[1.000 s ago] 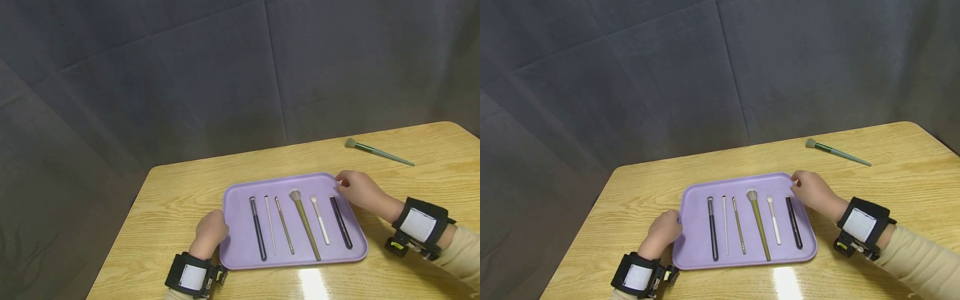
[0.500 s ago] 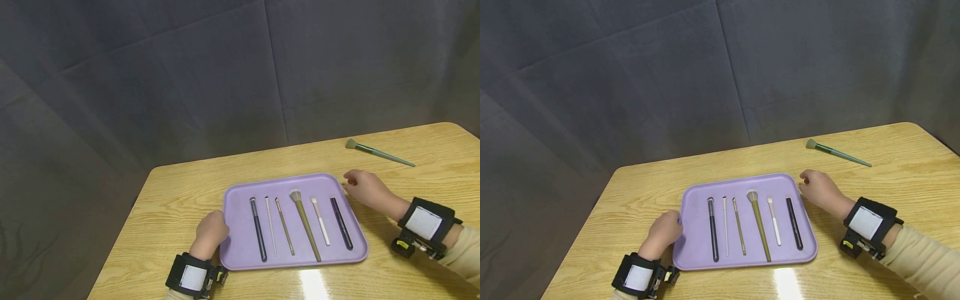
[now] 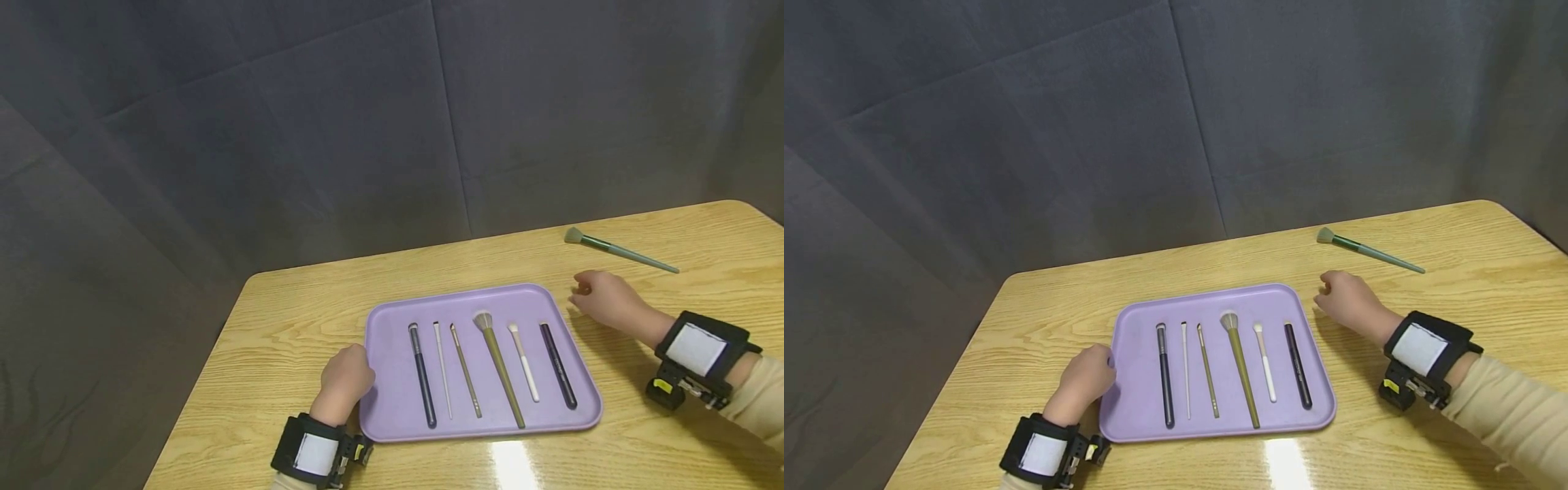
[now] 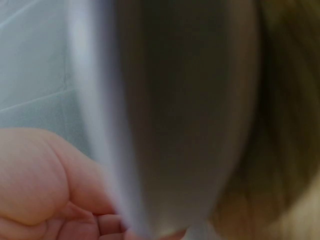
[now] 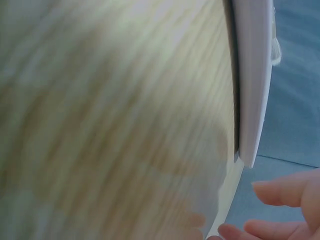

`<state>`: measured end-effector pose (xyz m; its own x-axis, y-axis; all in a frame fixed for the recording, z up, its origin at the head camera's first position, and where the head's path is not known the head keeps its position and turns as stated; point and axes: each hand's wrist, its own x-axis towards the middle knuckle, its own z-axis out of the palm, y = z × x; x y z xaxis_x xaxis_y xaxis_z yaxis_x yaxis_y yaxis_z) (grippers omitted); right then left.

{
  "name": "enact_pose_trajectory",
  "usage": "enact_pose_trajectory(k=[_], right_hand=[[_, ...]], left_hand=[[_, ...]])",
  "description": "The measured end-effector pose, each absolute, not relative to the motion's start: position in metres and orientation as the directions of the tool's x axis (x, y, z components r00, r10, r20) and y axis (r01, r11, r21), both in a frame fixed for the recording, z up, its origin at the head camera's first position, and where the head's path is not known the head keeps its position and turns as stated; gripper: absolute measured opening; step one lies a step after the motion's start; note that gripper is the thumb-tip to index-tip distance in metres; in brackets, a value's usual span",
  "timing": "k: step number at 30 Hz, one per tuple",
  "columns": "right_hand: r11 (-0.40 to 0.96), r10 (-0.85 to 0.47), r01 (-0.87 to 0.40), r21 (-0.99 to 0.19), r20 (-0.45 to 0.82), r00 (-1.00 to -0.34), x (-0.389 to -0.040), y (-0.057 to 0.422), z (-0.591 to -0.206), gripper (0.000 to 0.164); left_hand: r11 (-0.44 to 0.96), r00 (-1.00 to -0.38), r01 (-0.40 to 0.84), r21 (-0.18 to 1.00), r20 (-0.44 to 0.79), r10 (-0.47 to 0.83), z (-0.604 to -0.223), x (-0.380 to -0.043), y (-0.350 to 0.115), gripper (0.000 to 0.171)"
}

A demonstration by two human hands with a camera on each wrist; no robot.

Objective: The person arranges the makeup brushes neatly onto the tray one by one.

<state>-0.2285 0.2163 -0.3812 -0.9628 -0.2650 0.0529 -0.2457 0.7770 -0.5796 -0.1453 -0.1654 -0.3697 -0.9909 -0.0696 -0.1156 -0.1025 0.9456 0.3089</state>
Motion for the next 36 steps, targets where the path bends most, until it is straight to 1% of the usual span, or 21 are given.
enact_pose_trajectory(k=[7,15,24,36], right_hand=[[0.796,-0.250,-0.220,-0.564,0.024,-0.968,-0.231,0.219,-0.378,0.044],[0.806,-0.249,-0.233,-0.544,0.045,-0.967,-0.235,0.222,-0.378,0.040],[0.805,-0.275,-0.259,-0.534,0.051,-0.960,-0.241,0.227,-0.376,0.038],[0.824,-0.254,-0.245,-0.511,0.054,-0.966,-0.254,0.241,-0.379,0.038]], left_hand=[[0.945,-0.991,-0.105,0.309,-0.117,-0.071,-0.369,-0.146,-0.166,0.006],[0.945,-0.991,-0.100,0.311,-0.111,-0.069,-0.369,-0.146,-0.166,0.007],[0.948,-0.993,-0.094,0.304,-0.102,-0.066,-0.371,-0.147,-0.166,0.007],[0.946,-0.992,-0.098,0.308,-0.103,-0.069,-0.370,-0.147,-0.165,0.008]])
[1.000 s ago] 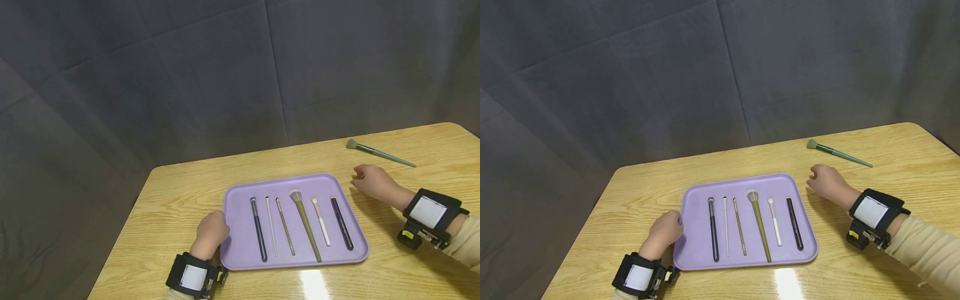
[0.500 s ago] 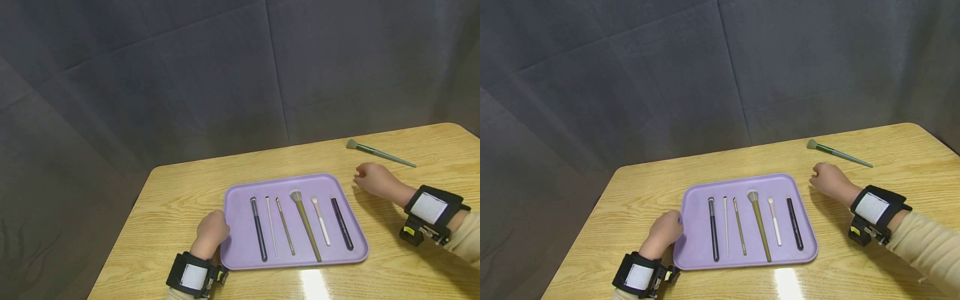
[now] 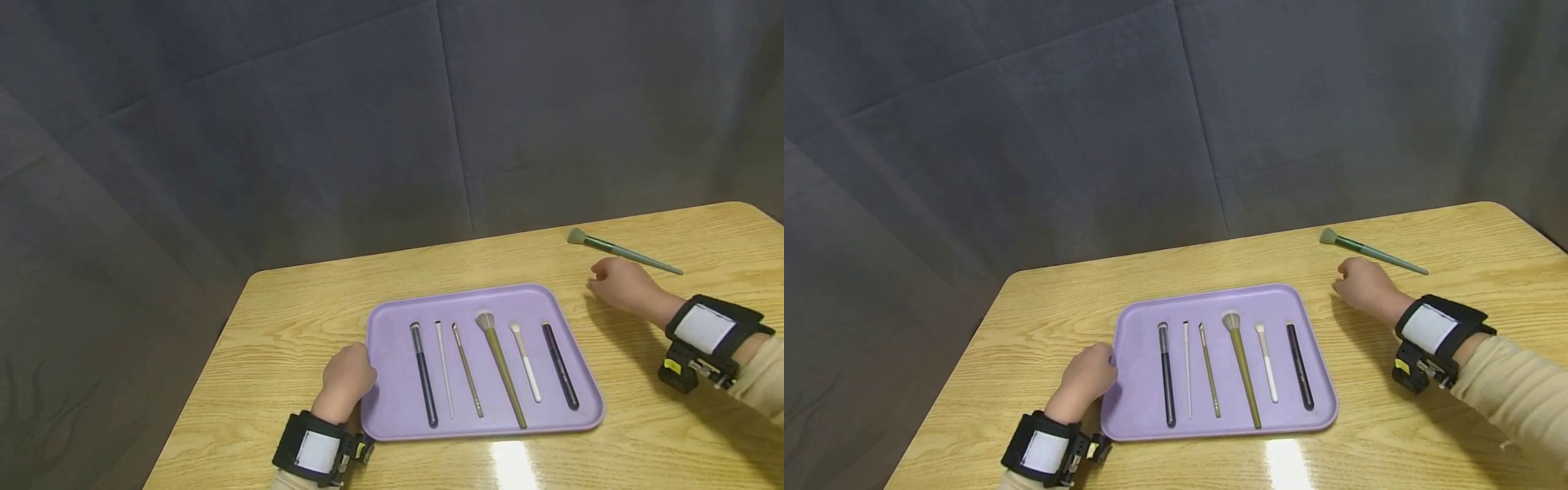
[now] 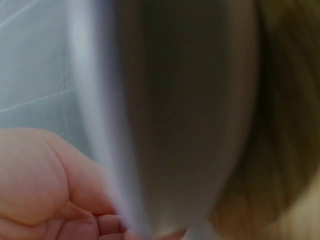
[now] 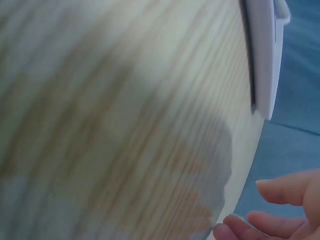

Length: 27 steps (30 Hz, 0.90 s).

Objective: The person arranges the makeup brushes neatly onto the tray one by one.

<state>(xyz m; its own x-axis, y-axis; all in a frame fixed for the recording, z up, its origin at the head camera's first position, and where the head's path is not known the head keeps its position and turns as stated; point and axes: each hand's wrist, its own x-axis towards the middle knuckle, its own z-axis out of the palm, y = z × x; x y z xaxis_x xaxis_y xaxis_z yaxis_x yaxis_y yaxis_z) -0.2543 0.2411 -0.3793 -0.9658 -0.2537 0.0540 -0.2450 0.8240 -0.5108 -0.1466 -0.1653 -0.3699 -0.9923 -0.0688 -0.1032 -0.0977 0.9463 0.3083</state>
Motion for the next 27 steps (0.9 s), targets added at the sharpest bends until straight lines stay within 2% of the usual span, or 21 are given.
enact_pose_trajectory(k=[13,23,27], right_hand=[[0.818,-0.230,-0.214,-0.534,0.037,-0.973,-0.263,0.252,-0.378,0.040],[0.846,-0.198,-0.194,-0.497,0.045,-0.979,-0.274,0.260,-0.378,0.045],[0.851,-0.205,-0.205,-0.484,0.052,-0.977,-0.278,0.264,-0.378,0.041]], left_hand=[[0.945,-0.992,-0.102,0.310,-0.104,-0.073,-0.370,-0.146,-0.165,0.009],[0.945,-0.992,-0.100,0.311,-0.101,-0.071,-0.370,-0.146,-0.164,0.009],[0.945,-0.992,-0.103,0.312,-0.103,-0.074,-0.369,-0.146,-0.163,0.009]])
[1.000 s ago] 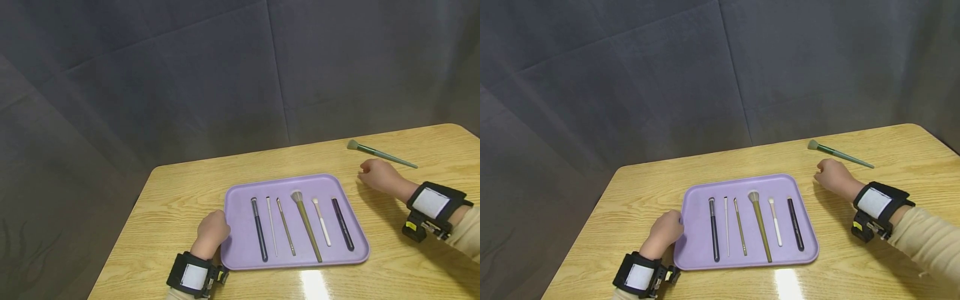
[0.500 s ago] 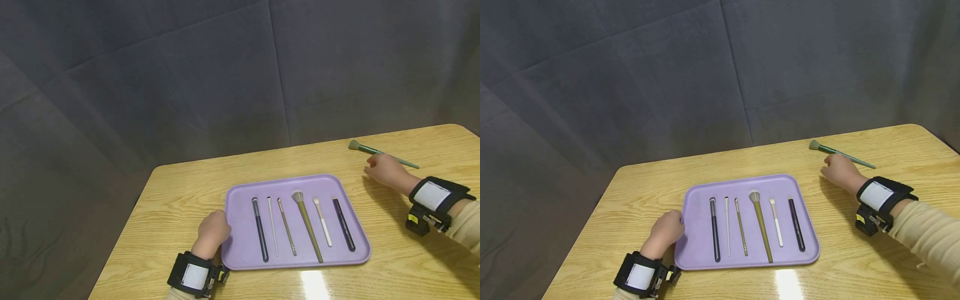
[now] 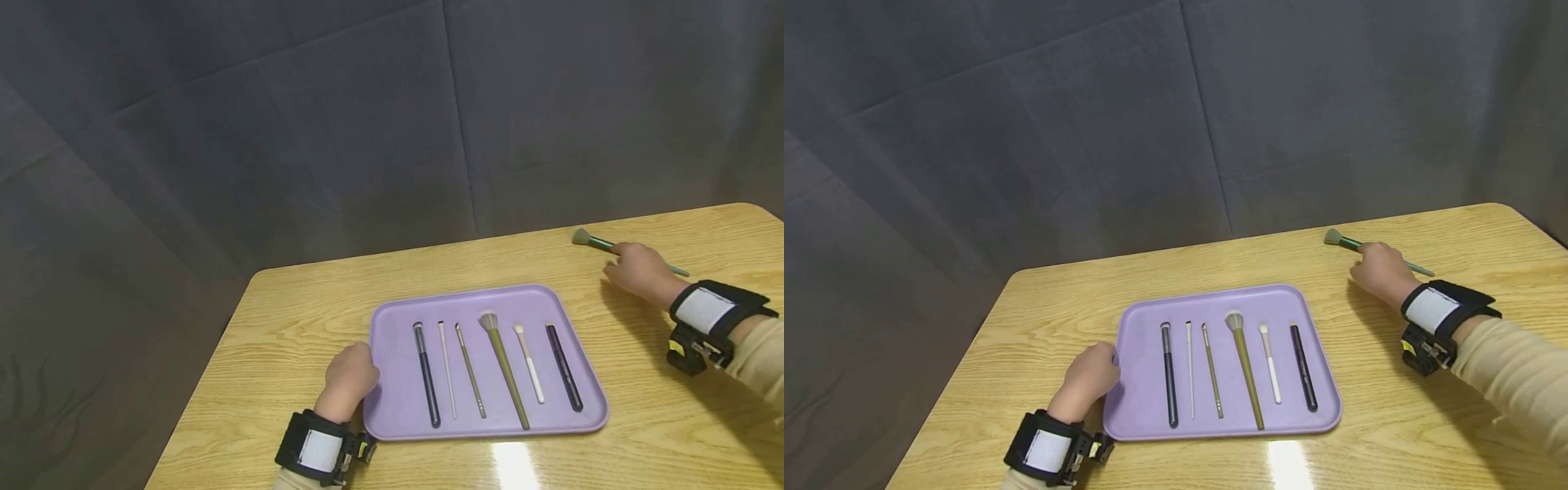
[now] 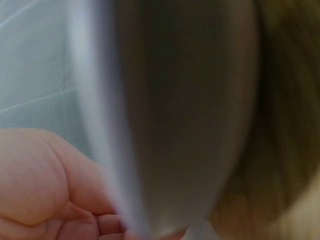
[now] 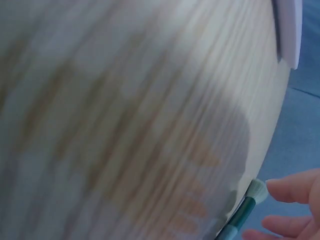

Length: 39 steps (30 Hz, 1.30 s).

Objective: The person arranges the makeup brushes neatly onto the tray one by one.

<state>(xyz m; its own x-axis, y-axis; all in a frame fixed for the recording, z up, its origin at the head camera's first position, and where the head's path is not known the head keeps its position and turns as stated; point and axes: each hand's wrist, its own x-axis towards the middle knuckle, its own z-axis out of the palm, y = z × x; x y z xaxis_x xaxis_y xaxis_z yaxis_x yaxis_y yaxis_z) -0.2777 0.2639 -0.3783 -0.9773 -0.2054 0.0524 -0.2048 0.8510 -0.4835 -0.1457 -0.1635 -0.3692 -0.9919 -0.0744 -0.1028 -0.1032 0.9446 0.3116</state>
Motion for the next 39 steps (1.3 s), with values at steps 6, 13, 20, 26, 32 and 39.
enact_pose_trajectory(k=[6,13,20,26,32,39], right_hand=[[0.858,-0.234,-0.250,-0.448,0.093,-0.968,-0.286,0.267,-0.378,0.016],[0.888,-0.226,-0.225,-0.401,0.043,-0.973,-0.296,0.268,-0.376,0.034],[0.898,-0.200,-0.188,-0.397,0.013,-0.980,-0.301,0.266,-0.379,0.027],[0.900,-0.191,-0.177,-0.399,0.004,-0.982,-0.304,0.267,-0.382,0.013],[0.926,-0.234,-0.221,-0.305,-0.008,-0.972,-0.302,0.267,-0.383,0.010],[0.944,-0.211,-0.197,-0.264,-0.023,-0.977,-0.298,0.262,-0.380,0.012]], left_hand=[[0.943,-0.992,-0.108,0.316,-0.102,-0.079,-0.369,-0.145,-0.163,0.008],[0.942,-0.991,-0.114,0.315,-0.107,-0.084,-0.369,-0.144,-0.163,0.008],[0.942,-0.991,-0.115,0.315,-0.105,-0.086,-0.371,-0.144,-0.163,0.007],[0.941,-0.991,-0.111,0.320,-0.101,-0.083,-0.372,-0.144,-0.162,0.007],[0.940,-0.992,-0.105,0.324,-0.101,-0.076,-0.372,-0.145,-0.162,0.007],[0.940,-0.992,-0.109,0.323,-0.100,-0.081,-0.369,-0.146,-0.162,0.008]])
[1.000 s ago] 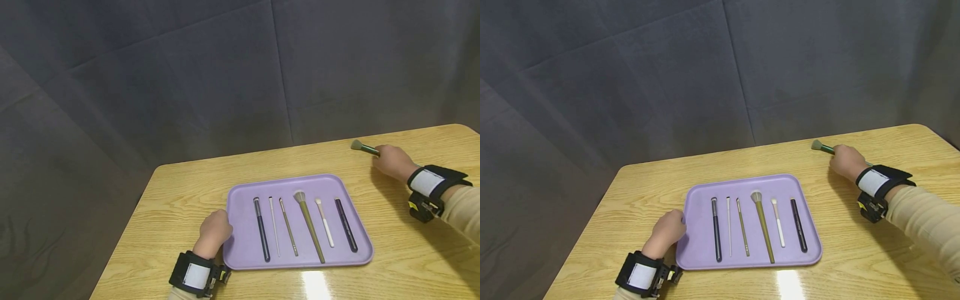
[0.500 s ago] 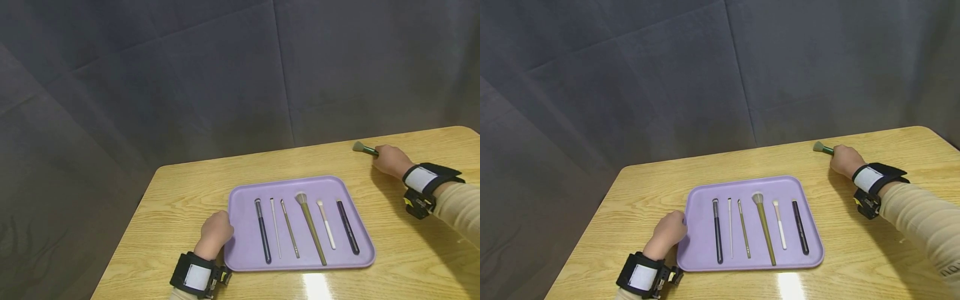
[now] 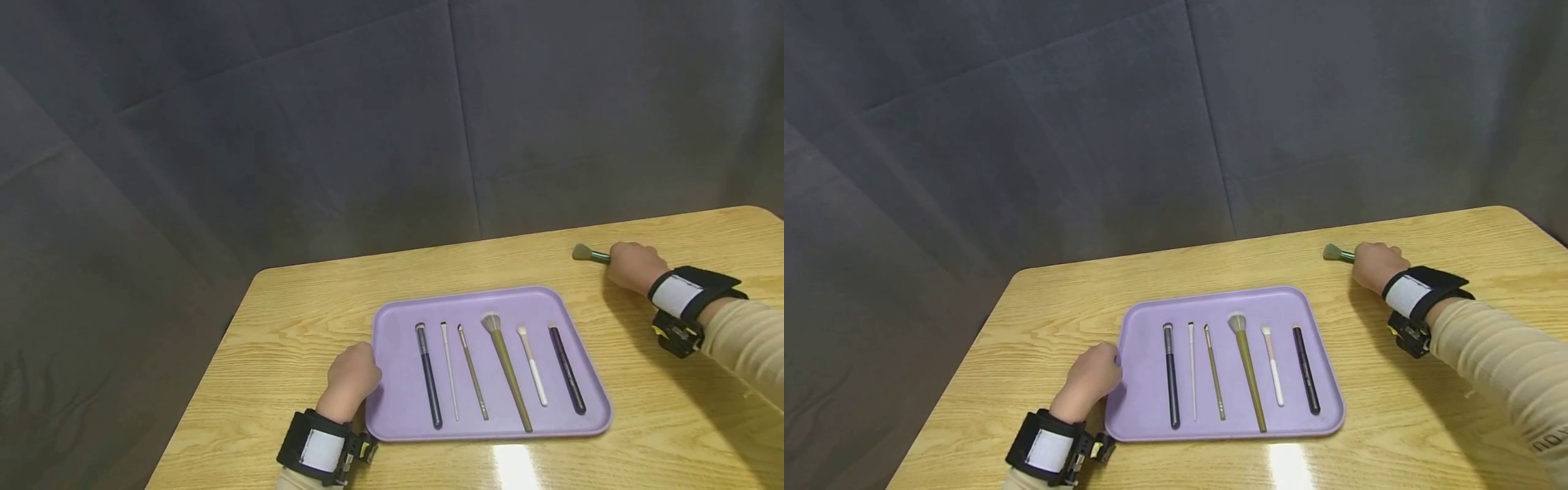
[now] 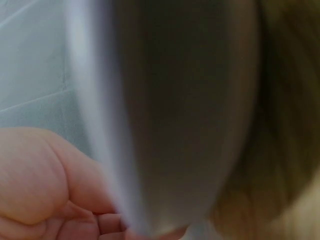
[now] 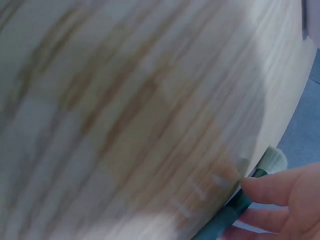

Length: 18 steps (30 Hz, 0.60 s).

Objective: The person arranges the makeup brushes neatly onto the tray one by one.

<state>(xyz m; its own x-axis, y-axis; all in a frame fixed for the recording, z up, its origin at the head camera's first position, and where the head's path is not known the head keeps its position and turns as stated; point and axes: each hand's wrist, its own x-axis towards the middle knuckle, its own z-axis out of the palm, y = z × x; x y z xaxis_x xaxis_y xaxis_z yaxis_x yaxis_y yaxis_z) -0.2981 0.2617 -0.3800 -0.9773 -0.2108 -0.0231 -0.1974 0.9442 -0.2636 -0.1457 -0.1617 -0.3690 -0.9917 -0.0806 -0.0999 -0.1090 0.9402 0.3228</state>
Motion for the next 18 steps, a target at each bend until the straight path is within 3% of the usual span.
enact_pose_trajectory(k=[9,18], right_hand=[[0.952,-0.199,-0.192,-0.239,-0.005,-0.980,-0.2948,0.2602,-0.3813,0.015],[0.929,-0.283,-0.275,-0.249,0.004,-0.959,-0.2917,0.2583,-0.3786,0.010]], left_hand=[[0.940,-0.991,-0.115,0.320,-0.109,-0.084,-0.3696,-0.1454,-0.1608,0.008],[0.943,-0.993,-0.101,0.319,-0.097,-0.073,-0.3693,-0.1467,-0.1619,0.008]])
